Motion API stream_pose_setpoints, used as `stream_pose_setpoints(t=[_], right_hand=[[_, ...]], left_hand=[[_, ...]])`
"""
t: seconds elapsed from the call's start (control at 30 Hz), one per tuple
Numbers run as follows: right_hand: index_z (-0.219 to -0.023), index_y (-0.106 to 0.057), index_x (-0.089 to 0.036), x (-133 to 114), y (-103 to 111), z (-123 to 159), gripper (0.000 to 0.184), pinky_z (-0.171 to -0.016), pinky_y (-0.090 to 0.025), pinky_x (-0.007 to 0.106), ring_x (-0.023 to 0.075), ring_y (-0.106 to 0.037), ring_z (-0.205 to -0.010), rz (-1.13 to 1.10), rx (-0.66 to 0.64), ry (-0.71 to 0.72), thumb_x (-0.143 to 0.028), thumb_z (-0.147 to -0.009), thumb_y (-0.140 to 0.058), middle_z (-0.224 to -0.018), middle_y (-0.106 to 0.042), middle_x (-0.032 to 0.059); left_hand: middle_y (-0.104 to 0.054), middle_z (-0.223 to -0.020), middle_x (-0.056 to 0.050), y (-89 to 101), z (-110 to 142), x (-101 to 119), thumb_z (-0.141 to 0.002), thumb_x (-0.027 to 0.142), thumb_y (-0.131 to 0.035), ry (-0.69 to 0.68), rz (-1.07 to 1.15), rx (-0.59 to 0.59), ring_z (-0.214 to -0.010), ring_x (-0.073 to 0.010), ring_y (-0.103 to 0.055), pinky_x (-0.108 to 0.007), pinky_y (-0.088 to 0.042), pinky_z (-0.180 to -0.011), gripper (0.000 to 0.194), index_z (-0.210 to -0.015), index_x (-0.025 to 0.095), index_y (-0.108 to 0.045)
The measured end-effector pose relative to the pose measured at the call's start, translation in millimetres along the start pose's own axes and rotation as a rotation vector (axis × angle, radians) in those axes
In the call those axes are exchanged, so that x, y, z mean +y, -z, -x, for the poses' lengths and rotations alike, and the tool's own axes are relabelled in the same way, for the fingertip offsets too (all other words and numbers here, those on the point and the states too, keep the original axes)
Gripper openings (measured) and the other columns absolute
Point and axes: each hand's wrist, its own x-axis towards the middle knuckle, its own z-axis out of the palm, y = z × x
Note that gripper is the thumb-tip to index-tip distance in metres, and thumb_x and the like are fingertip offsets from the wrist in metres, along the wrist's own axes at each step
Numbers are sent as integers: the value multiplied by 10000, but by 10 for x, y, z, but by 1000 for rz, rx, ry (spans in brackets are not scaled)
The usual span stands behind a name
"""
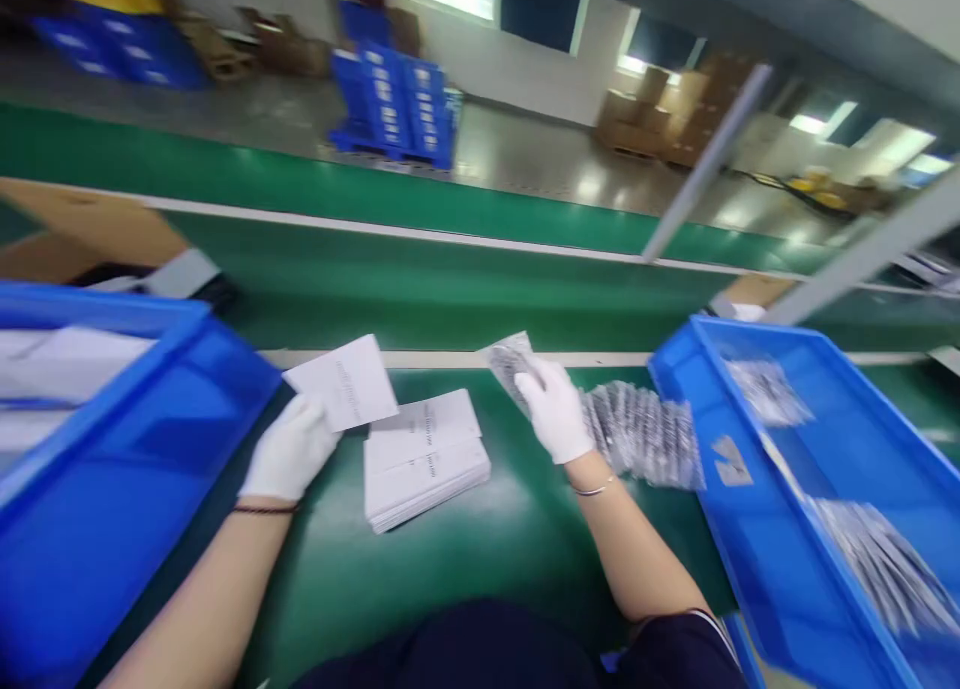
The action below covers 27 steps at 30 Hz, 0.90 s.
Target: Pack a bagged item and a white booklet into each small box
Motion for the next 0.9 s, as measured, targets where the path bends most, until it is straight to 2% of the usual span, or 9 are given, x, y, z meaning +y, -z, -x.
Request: stream_pose_setpoints(t=[0.07, 0.17, 0.27, 0.33, 0.4, 0.53, 0.63, 0.77, 0.9], right_hand=[[-1194, -624, -168, -133, -111, -223, 451, -1031, -465, 428, 269, -626, -1131, 35, -52, 46, -425, -826, -590, -1211, -677, 117], [-1195, -599, -162, -398, -381, -493, 438, -952, -516, 430, 272, -658, -1064, 143, -143, 141, -390, -820, -601, -1168, -689, 125], [-1125, -639, -192, -602, -676, -642, 318, -925, -518, 439, 282, -652, -1056, 326, -219, 288, -343, -863, -543, -1176, -689, 109], [-1124, -653, -214, -617, -835, -685, 303, -930, -509, 442, 285, -639, -1078, 390, -269, 347, -337, -891, -504, -1223, -676, 93], [-1146, -649, -211, -505, -944, -703, 327, -942, -500, 445, 288, -630, -1091, 394, -266, 313, -358, -901, -488, -1230, -673, 95], [-1199, -608, -153, -34, -1013, -646, 418, -968, -485, 449, 294, -629, -1092, 296, -161, 42, -404, -888, -487, -1190, -680, 138], [-1231, -591, -157, 275, -1001, -495, 436, -966, -482, 468, 306, -636, -1080, 314, -142, -90, -415, -905, -459, -1190, -677, 142], [-1230, -610, -208, 426, -992, -285, 399, -935, -494, 478, 317, -637, -1085, 415, -183, -159, -394, -929, -427, -1234, -664, 120], [-1224, -608, -184, 469, -986, -240, 417, -968, -484, 462, 309, -616, -1140, 368, -165, -150, -399, -922, -417, -1272, -647, 132]], left_hand=[[-685, -1170, -103, 2, -9, -129, -907, 247, -535, 156, 335, 86, -1163, -235, -619, -381, -528, -986, 216, -1083, 187, -644], [-661, -1238, -144, -32, -52, -228, -819, 178, -665, 313, 816, 55, -1187, -267, -609, -370, -509, -1015, 322, -1137, 127, -648], [-661, -1239, -160, 6, -64, -261, -824, 145, -676, 350, 951, -25, -1171, -275, -621, -366, -510, -1011, 358, -1178, 98, -653], [-659, -1249, -155, 46, -66, -288, -842, 141, -662, 354, 990, -54, -1163, -268, -628, -357, -514, -1004, 364, -1204, 97, -650], [-650, -1269, -150, 72, -74, -318, -855, 129, -645, 338, 1025, -50, -1166, -258, -628, -346, -520, -998, 382, -1235, 97, -636], [-646, -1277, -148, 79, -102, -341, -876, 105, -602, 369, 1065, 21, -1169, -246, -629, -340, -536, -985, 401, -1276, 99, -609], [-642, -1284, -146, 83, -107, -319, -886, 97, -579, 418, 1076, 52, -1173, -239, -628, -332, -549, -969, 418, -1304, 107, -593], [-641, -1289, -144, 92, -92, -280, -892, 93, -569, 418, 1070, 54, -1134, -224, -649, -307, -567, -926, 446, -1338, 111, -570], [-640, -1294, -136, 77, -76, -254, -912, 75, -520, 423, 1046, 57, -1097, -202, -665, -275, -576, -881, 417, -1323, 112, -581]])
